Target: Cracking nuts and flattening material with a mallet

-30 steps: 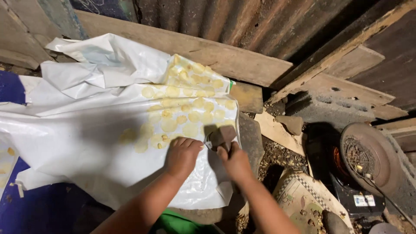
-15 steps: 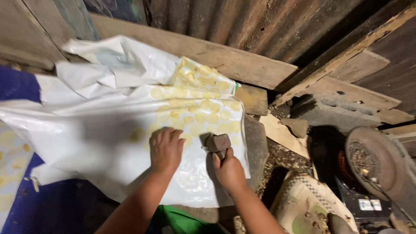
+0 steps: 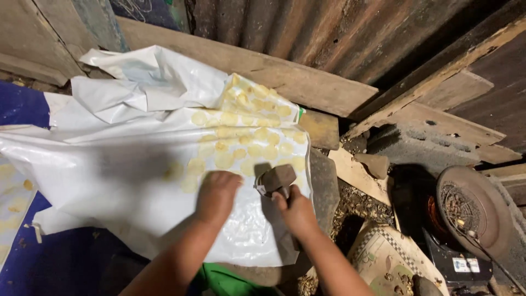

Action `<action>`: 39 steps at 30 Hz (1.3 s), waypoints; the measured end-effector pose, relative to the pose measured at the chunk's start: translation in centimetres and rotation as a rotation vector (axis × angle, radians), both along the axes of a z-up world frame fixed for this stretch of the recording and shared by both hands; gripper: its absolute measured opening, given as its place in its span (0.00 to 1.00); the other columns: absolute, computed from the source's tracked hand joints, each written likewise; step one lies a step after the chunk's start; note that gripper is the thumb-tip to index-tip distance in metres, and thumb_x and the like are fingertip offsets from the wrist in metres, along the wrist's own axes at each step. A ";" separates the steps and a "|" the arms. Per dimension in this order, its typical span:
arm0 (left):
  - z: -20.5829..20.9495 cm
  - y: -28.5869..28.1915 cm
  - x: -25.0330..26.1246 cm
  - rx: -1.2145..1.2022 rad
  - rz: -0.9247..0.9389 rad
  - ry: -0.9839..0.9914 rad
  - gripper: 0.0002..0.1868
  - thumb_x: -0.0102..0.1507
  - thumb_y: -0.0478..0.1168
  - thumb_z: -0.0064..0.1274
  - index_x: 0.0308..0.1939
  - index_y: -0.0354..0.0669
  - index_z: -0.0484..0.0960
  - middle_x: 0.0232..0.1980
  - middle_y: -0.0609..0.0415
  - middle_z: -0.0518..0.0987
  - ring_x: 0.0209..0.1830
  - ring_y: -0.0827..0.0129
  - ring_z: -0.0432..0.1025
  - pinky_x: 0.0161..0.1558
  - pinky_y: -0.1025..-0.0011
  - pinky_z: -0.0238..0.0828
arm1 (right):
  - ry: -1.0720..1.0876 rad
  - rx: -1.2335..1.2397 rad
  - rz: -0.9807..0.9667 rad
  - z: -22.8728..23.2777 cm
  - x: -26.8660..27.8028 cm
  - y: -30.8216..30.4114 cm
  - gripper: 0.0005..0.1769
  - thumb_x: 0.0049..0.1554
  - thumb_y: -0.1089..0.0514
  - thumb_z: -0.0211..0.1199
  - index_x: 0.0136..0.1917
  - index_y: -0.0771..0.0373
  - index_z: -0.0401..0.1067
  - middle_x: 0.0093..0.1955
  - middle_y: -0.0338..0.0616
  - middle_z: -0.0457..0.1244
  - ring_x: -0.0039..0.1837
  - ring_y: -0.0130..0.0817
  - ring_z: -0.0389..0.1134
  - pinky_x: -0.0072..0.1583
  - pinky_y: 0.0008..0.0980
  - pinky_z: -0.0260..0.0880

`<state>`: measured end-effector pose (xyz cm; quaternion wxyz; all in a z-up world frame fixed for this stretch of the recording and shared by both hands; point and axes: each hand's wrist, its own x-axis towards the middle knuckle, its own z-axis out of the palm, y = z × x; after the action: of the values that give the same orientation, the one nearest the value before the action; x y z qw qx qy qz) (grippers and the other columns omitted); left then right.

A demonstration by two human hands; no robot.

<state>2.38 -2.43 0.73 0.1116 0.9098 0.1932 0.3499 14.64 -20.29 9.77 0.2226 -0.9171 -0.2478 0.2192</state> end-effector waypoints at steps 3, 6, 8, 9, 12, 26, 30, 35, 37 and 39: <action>0.1 -3.2 1.9 -0.139 -0.155 0.018 0.02 0.62 0.37 0.56 0.37 0.50 0.83 0.35 0.56 0.78 0.42 0.58 0.75 0.46 0.63 0.72 | 0.017 0.035 -0.066 6.2 -1.0 -0.2 0.29 0.59 0.36 0.60 0.53 0.65 0.70 0.46 0.70 0.70 0.57 0.69 0.71 0.55 0.63 0.71; -0.3 -5.0 3.6 -0.220 -0.177 0.026 0.04 0.63 0.36 0.53 0.37 0.43 0.84 0.37 0.51 0.80 0.40 0.56 0.73 0.49 0.61 0.70 | -0.144 0.235 -0.112 9.4 -1.4 -2.7 0.21 0.58 0.44 0.64 0.44 0.66 0.70 0.35 0.56 0.68 0.41 0.50 0.68 0.42 0.45 0.69; -1.0 -4.9 4.3 -0.228 -0.153 0.005 0.07 0.62 0.40 0.54 0.38 0.42 0.85 0.39 0.48 0.82 0.41 0.54 0.72 0.52 0.58 0.68 | -0.302 0.404 -0.095 8.2 -1.3 -3.9 0.19 0.58 0.51 0.66 0.37 0.69 0.69 0.24 0.44 0.66 0.25 0.33 0.65 0.29 0.30 0.66; -1.5 -4.8 4.3 -0.269 -0.167 0.053 0.08 0.63 0.39 0.52 0.39 0.43 0.85 0.43 0.48 0.82 0.43 0.53 0.72 0.52 0.58 0.67 | -0.338 0.579 -0.058 6.7 -1.2 -4.2 0.09 0.54 0.59 0.61 0.43 0.69 0.71 0.28 0.43 0.67 0.27 0.32 0.67 0.30 0.28 0.68; 1.1 -2.8 2.2 -0.585 -0.075 0.015 0.12 0.65 0.40 0.47 0.44 0.41 0.85 0.48 0.48 0.81 0.48 0.55 0.71 0.53 0.60 0.65 | -0.219 0.424 -0.015 -0.5 -1.9 -2.5 0.18 0.54 0.53 0.55 0.55 0.62 0.72 0.39 0.50 0.70 0.38 0.44 0.70 0.40 0.37 0.70; -0.5 2.4 -4.2 -0.161 0.205 -0.100 0.13 0.61 0.44 0.62 0.49 0.52 0.84 0.48 0.56 0.76 0.49 0.58 0.73 0.53 0.60 0.71 | -0.165 0.150 -0.065 2.1 -2.4 0.8 0.25 0.62 0.42 0.59 0.54 0.68 0.65 0.41 0.72 0.69 0.51 0.71 0.72 0.50 0.64 0.72; -0.5 2.6 -4.1 -0.169 0.213 -0.123 0.09 0.60 0.42 0.64 0.43 0.50 0.83 0.45 0.56 0.75 0.49 0.58 0.73 0.53 0.61 0.72 | -0.024 -0.094 0.014 -2.3 0.6 1.7 0.29 0.62 0.39 0.54 0.63 0.66 0.64 0.49 0.67 0.70 0.57 0.62 0.73 0.55 0.57 0.76; -0.6 2.8 -3.5 -0.132 0.238 -0.132 0.09 0.58 0.41 0.63 0.40 0.51 0.80 0.45 0.55 0.74 0.48 0.57 0.72 0.52 0.61 0.71 | -0.044 -0.063 0.060 2.2 1.4 2.8 0.32 0.60 0.38 0.56 0.62 0.68 0.68 0.50 0.68 0.70 0.57 0.66 0.72 0.55 0.57 0.75; -0.8 2.8 -3.9 -0.116 0.217 -0.110 0.09 0.57 0.42 0.63 0.39 0.51 0.80 0.47 0.56 0.75 0.49 0.57 0.73 0.51 0.59 0.70 | -0.090 0.010 0.026 3.4 -2.0 2.2 0.37 0.63 0.43 0.55 0.70 0.77 0.59 0.50 0.80 0.67 0.57 0.74 0.70 0.57 0.67 0.71; 1.1 1.7 -3.0 -0.058 0.160 -0.060 0.09 0.55 0.42 0.64 0.37 0.54 0.81 0.46 0.57 0.76 0.49 0.57 0.73 0.51 0.57 0.69 | -0.052 -0.012 0.036 0.0 -1.5 1.0 0.37 0.63 0.42 0.55 0.71 0.75 0.58 0.51 0.78 0.68 0.57 0.71 0.71 0.57 0.65 0.72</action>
<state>-0.58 -0.74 1.83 0.1155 0.8770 0.2718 0.3791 13.10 -19.31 9.75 0.2065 -0.9192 -0.2684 0.2009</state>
